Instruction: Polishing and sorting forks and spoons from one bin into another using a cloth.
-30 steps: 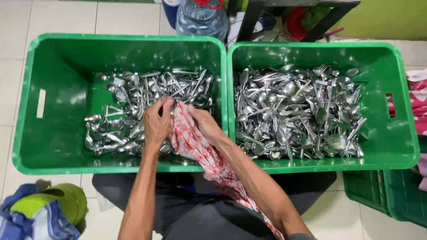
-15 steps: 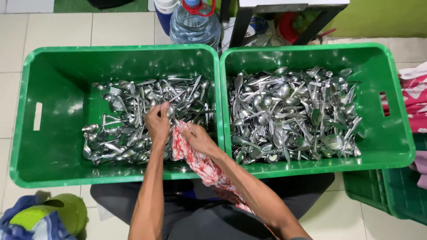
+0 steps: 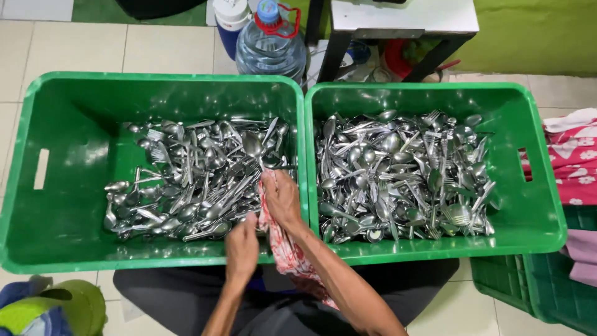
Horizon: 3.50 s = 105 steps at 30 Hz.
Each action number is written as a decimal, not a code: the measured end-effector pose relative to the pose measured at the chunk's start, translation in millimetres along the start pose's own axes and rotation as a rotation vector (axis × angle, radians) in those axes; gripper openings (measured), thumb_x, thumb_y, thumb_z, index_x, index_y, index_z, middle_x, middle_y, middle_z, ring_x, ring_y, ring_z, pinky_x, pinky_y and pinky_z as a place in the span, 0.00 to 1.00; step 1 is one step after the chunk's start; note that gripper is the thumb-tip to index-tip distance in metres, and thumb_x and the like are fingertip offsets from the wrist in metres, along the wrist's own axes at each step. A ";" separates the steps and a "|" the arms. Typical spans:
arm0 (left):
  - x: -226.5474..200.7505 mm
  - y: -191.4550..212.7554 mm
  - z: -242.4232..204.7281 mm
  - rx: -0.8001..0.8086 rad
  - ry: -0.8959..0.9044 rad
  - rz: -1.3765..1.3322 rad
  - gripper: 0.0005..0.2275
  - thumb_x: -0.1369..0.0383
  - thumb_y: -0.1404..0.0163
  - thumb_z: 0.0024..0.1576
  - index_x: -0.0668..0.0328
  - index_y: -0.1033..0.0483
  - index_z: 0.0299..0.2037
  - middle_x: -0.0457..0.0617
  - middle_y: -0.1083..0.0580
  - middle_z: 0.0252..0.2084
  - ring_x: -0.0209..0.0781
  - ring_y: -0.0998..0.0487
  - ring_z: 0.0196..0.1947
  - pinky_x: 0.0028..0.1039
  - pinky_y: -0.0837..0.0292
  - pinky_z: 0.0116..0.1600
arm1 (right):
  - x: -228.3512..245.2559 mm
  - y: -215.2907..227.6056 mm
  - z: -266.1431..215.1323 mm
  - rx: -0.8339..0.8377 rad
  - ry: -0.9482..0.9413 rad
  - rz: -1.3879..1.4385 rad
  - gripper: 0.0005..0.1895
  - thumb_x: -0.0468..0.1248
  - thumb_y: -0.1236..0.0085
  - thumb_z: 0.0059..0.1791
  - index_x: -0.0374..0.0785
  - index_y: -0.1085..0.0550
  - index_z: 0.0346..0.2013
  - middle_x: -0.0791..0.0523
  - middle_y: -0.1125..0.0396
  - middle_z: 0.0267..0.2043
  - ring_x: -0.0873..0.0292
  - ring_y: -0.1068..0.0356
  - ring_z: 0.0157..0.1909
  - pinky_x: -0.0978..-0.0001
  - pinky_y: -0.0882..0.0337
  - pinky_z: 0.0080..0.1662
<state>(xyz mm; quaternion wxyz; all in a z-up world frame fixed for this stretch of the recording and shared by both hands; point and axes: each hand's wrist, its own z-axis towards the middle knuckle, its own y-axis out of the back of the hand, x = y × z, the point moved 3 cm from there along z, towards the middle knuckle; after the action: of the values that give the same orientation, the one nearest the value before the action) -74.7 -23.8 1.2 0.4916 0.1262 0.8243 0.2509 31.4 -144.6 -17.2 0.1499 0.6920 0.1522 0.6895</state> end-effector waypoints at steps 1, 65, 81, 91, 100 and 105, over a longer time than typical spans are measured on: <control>-4.6 5.7 6.2 -0.005 0.003 -0.001 0.29 0.51 0.64 0.66 0.69 0.29 0.21 0.52 0.34 0.16 0.42 0.39 0.18 0.38 0.39 0.28 | -0.6 -2.6 -3.0 0.005 0.003 0.001 0.16 0.42 0.58 0.57 0.37 0.30 0.30 0.55 0.36 0.31 0.59 0.39 0.30 0.66 0.32 0.33; -45.9 39.9 63.5 -0.164 -0.480 -0.111 0.17 0.62 0.51 0.65 0.66 0.33 0.59 0.62 0.30 0.52 0.63 0.29 0.56 0.50 0.38 0.61 | 2.8 -20.4 -12.5 0.279 -0.182 0.418 0.10 0.41 0.45 0.53 0.40 0.25 0.30 0.53 0.32 0.18 0.61 0.32 0.20 0.67 0.31 0.27; -2.3 52.1 134.9 -0.213 -0.120 -0.557 0.12 0.73 0.72 0.68 0.64 0.33 0.50 0.46 0.34 0.29 0.36 0.23 0.25 0.18 0.23 0.30 | 27.2 -31.6 -27.6 0.137 0.519 -0.264 0.06 0.40 0.44 0.52 0.45 0.22 0.42 0.54 0.31 0.50 0.46 0.25 0.44 0.56 0.24 0.43; -45.4 110.9 168.9 -0.583 -0.348 -0.603 0.11 0.77 0.72 0.66 0.59 0.35 0.48 0.47 0.32 0.32 0.35 0.22 0.27 0.25 0.07 0.33 | -56.2 -63.2 -44.8 0.643 -0.030 -0.108 0.34 0.46 0.38 0.46 0.31 0.32 0.61 0.39 0.36 0.53 0.31 0.30 0.55 0.42 0.28 0.55; -170.4 74.8 90.5 0.154 -0.782 -0.239 0.20 0.70 0.62 0.66 0.72 0.41 0.67 0.68 0.37 0.69 0.58 0.34 0.69 0.43 0.35 0.71 | 11.0 -20.9 -44.7 0.734 -0.010 -0.255 0.10 0.39 0.50 0.50 0.36 0.25 0.34 0.50 0.28 0.23 0.49 0.30 0.22 0.54 0.30 0.30; -32.6 73.4 182.6 -0.042 -0.495 0.038 0.11 0.72 0.55 0.67 0.67 0.27 0.56 0.61 0.21 0.42 0.55 0.17 0.41 0.43 0.23 0.45 | -12.1 -28.8 -45.2 0.846 -0.083 -0.345 0.21 0.41 0.52 0.49 0.39 0.29 0.56 0.36 0.28 0.47 0.31 0.29 0.54 0.37 0.28 0.53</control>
<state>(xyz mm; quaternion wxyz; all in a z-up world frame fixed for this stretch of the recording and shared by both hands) 97.7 76.1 -6.4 0.6762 0.1891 0.6709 0.2387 -14.0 -123.6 -40.0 -0.0272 0.6840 0.5275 0.5031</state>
